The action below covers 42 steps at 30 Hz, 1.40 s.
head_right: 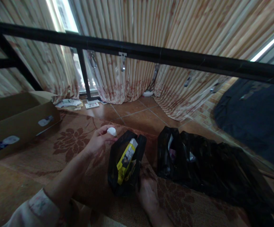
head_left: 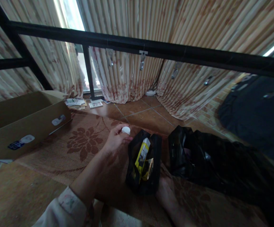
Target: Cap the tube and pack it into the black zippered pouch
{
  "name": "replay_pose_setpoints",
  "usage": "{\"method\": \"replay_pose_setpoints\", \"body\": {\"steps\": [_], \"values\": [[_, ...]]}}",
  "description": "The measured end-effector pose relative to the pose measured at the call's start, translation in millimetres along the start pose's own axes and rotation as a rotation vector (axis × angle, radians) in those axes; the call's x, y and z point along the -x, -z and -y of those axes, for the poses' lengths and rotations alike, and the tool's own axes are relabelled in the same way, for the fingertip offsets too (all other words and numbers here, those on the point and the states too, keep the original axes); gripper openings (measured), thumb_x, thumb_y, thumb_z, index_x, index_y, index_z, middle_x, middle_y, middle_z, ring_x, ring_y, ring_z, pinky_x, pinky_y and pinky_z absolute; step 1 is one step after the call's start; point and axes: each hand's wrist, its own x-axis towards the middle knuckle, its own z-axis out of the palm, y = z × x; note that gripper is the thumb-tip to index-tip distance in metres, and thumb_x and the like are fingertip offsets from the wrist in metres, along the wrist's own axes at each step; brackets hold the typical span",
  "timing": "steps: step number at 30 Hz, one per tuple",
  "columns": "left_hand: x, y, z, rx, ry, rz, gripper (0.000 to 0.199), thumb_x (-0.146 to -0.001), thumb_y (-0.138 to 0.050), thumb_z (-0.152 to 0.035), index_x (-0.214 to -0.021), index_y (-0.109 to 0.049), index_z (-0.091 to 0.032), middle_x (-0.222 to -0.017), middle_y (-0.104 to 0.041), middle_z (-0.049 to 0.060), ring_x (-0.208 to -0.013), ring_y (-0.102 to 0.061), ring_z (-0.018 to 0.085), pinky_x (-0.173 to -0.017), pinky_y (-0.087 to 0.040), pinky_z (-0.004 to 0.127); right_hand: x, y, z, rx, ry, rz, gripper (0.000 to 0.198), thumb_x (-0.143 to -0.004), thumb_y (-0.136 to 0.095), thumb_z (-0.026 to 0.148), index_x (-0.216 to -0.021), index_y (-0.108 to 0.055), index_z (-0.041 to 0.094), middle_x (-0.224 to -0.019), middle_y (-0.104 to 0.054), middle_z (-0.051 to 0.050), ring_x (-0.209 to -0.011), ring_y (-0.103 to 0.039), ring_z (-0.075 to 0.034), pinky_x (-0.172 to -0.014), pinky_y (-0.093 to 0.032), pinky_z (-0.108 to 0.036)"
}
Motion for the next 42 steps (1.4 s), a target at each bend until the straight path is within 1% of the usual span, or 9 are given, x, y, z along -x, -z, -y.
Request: {"method": "replay_pose_setpoints", "body": {"steps": [3, 5, 15, 19, 24, 28, 34, 39, 42], "values": [[0.3, -0.4, -2.6, 0.034, 0.037, -0.001, 0.033, -0.065, -0.068, -0.024, -0.096, -0.061, -0.016, -0.077, -0.066, 0.001, -0.059, -0.068, 0.016, -0.051, -0.051, 0.023, -0.5, 0.9, 0.9, 0.0, 0.016, -0.022, 0.045, -0.079, -0.05, 0.011, -0.122, -0.063, 0.018, -0.118, -0.067, -0.01, -0.11, -0.06, -0.026, -0.098, -0.048, -0.041], [0.0, -1.1, -2.8, 0.03, 0.038, -0.008, 0.032, -0.064, -0.069, -0.024, -0.094, -0.061, -0.016, -0.074, -0.066, 0.0, -0.055, -0.067, 0.015, -0.048, -0.049, 0.022, -0.1, 0.5, 0.8, -0.008, 0.016, -0.02, 0.044, -0.08, -0.05, 0.011, -0.121, -0.063, 0.018, -0.118, -0.067, -0.01, -0.109, -0.061, -0.026, -0.096, -0.05, -0.04], [0.4, -3.9, -1.9, -0.087, -0.05, -0.077, 0.025, -0.064, -0.072, -0.026, -0.086, -0.062, -0.018, -0.062, -0.061, -0.005, -0.046, -0.061, 0.013, -0.043, -0.047, 0.022, 1.4, -2.0, -0.8, -0.006, -0.007, -0.002, 0.046, -0.079, -0.048, 0.01, -0.124, -0.06, 0.015, -0.12, -0.066, -0.011, -0.111, -0.06, -0.025, -0.096, -0.05, -0.038], [0.7, -4.9, -1.9, -0.138, -0.083, -0.11, 0.022, -0.068, -0.069, -0.029, -0.086, -0.063, -0.017, -0.066, -0.062, -0.003, -0.045, -0.061, 0.013, -0.04, -0.043, 0.021, 1.7, -2.9, -1.5, 0.009, -0.019, 0.004, 0.045, -0.079, -0.049, 0.011, -0.122, -0.062, 0.016, -0.113, -0.069, -0.011, -0.108, -0.062, -0.025, -0.096, -0.05, -0.038], [-0.2, -4.5, -1.0, -0.156, -0.108, -0.116, 0.019, -0.075, -0.063, -0.031, -0.088, -0.063, -0.018, -0.074, -0.063, -0.001, -0.046, -0.063, 0.013, -0.038, -0.041, 0.019, 0.9, -2.6, -2.0, 0.01, 0.044, -0.029, 0.044, -0.08, -0.049, 0.012, -0.122, -0.063, 0.018, -0.119, -0.067, -0.011, -0.11, -0.061, -0.025, -0.099, -0.048, -0.041], [-1.3, -4.7, -1.6, -0.176, -0.111, -0.133, 0.019, -0.078, -0.058, -0.032, -0.089, -0.063, -0.018, -0.076, -0.064, 0.001, -0.046, -0.063, 0.013, -0.038, -0.041, 0.019, 1.3, -3.0, -1.8, 0.004, 0.021, -0.035, 0.047, -0.079, -0.051, 0.011, -0.124, -0.062, 0.019, -0.118, -0.068, -0.01, -0.106, -0.063, -0.026, -0.096, -0.05, -0.04], [-1.0, -5.2, -2.2, -0.131, -0.103, -0.118, 0.019, -0.078, -0.053, -0.029, -0.091, -0.061, -0.018, -0.075, -0.064, 0.001, -0.05, -0.065, 0.016, -0.041, -0.046, 0.022, 2.9, -5.3, -3.0, -0.001, -0.003, -0.033, 0.045, -0.08, -0.048, 0.011, -0.121, -0.063, 0.018, -0.113, -0.069, -0.01, -0.105, -0.064, -0.025, -0.091, -0.053, -0.038], [0.4, -4.4, -2.1, -0.08, -0.086, -0.061, 0.024, -0.073, -0.054, -0.023, -0.096, -0.059, -0.019, -0.078, -0.063, 0.0, -0.055, -0.066, 0.015, -0.048, -0.05, 0.024, 2.3, -5.2, -4.5, 0.027, 0.025, -0.009, 0.045, -0.081, -0.048, 0.012, -0.124, -0.062, 0.018, -0.118, -0.067, -0.01, -0.107, -0.062, -0.025, -0.098, -0.049, -0.04], [0.8, -3.9, -1.7, -0.081, -0.108, -0.029, 0.028, -0.07, -0.057, -0.021, -0.098, -0.059, -0.02, -0.081, -0.063, -0.001, -0.059, -0.067, 0.015, -0.053, -0.052, 0.025, 1.9, -5.3, -4.2, 0.03, 0.017, 0.003, 0.047, -0.079, -0.049, 0.01, -0.123, -0.062, 0.018, -0.118, -0.067, -0.011, -0.105, -0.063, -0.025, -0.095, -0.05, -0.04]]}}
